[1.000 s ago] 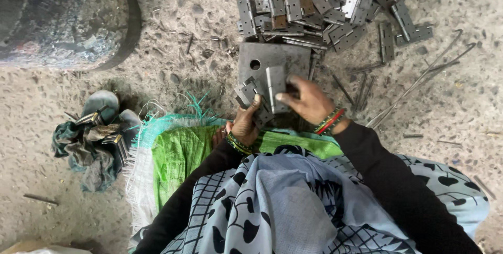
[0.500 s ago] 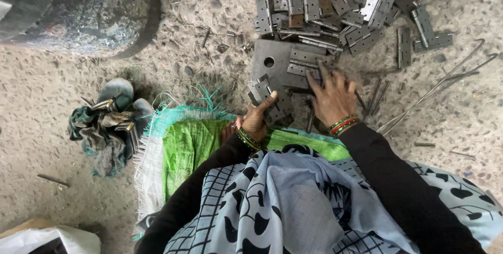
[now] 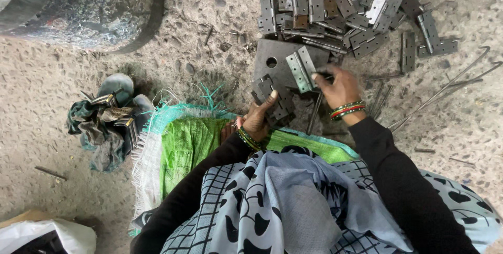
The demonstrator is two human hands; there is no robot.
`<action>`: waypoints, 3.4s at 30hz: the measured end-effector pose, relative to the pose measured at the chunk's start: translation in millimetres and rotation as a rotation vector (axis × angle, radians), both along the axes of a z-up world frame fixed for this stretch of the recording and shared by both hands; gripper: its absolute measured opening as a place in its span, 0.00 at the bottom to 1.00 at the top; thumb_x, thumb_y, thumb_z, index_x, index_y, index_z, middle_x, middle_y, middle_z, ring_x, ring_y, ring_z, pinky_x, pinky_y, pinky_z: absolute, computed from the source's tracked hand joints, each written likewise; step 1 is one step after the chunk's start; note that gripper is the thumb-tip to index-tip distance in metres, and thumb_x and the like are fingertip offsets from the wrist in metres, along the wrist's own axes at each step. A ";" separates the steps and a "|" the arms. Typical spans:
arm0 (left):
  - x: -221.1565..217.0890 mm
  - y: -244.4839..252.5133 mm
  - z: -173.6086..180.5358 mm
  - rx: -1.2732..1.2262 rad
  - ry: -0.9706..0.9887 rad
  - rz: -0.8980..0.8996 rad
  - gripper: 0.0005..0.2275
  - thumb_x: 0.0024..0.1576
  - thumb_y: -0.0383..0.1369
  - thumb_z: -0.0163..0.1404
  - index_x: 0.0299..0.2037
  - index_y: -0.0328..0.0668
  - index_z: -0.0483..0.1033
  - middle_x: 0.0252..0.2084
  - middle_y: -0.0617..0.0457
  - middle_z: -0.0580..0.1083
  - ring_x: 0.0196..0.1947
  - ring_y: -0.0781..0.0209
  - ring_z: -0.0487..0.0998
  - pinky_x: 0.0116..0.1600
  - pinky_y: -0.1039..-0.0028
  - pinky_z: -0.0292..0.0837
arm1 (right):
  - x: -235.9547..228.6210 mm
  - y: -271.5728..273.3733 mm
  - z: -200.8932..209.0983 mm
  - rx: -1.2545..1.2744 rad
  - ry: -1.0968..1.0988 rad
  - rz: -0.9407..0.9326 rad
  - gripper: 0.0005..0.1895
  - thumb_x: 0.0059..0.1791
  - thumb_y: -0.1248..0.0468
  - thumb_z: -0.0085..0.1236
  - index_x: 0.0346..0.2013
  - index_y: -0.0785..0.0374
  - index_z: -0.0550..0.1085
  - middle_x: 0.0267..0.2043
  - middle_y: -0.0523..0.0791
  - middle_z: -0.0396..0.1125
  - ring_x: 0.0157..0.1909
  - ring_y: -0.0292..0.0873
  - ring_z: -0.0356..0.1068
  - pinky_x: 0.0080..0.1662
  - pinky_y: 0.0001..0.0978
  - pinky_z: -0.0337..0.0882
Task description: The person sits on the floor and assembles metal hinges by placing them on a metal block, inserting pins, and hammering them into place. They repeatedly pick up hinge parts, align them, and use a hammer to secure the pins, then place the finished hinges into a nearby bucket.
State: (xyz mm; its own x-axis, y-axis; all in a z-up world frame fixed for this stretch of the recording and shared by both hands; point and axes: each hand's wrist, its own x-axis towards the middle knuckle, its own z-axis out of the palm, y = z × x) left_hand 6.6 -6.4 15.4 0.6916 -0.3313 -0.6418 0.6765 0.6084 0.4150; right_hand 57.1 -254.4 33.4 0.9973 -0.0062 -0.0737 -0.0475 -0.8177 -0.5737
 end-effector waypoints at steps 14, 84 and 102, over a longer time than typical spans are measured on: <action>-8.2 3.2 -31.4 -0.152 0.040 0.034 0.13 0.56 0.32 0.58 0.49 0.36 0.76 0.43 0.49 0.79 0.41 0.55 0.81 0.46 0.62 0.81 | -11.4 64.9 61.5 0.111 -0.012 0.328 0.08 0.53 0.58 0.59 0.45 0.54 0.80 0.44 0.44 0.73 0.43 0.45 0.74 0.44 0.40 0.74; -1.6 -5.3 6.1 -0.007 -0.149 0.083 0.15 0.54 0.28 0.64 0.48 0.37 0.75 0.43 0.53 0.79 0.41 0.61 0.81 0.46 0.69 0.80 | -54.2 29.2 24.0 0.189 0.490 0.317 0.39 0.50 0.34 0.44 0.58 0.64 0.67 0.45 0.55 0.73 0.44 0.56 0.75 0.47 0.48 0.72; -3.1 0.8 -14.5 -0.034 -0.081 0.082 0.22 0.52 0.26 0.61 0.56 0.35 0.68 0.47 0.48 0.77 0.45 0.56 0.82 0.50 0.61 0.84 | -45.9 11.5 8.4 0.549 0.533 0.195 0.29 0.56 0.43 0.44 0.53 0.64 0.76 0.44 0.51 0.76 0.49 0.47 0.74 0.54 0.40 0.69</action>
State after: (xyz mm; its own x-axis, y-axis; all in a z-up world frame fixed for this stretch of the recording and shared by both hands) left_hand 3.5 -5.5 0.8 0.7665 -0.2922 -0.5720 0.5889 0.6750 0.4444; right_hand 11.1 -242.9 41.8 0.8061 0.3411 -0.4835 -0.3138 -0.4463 -0.8380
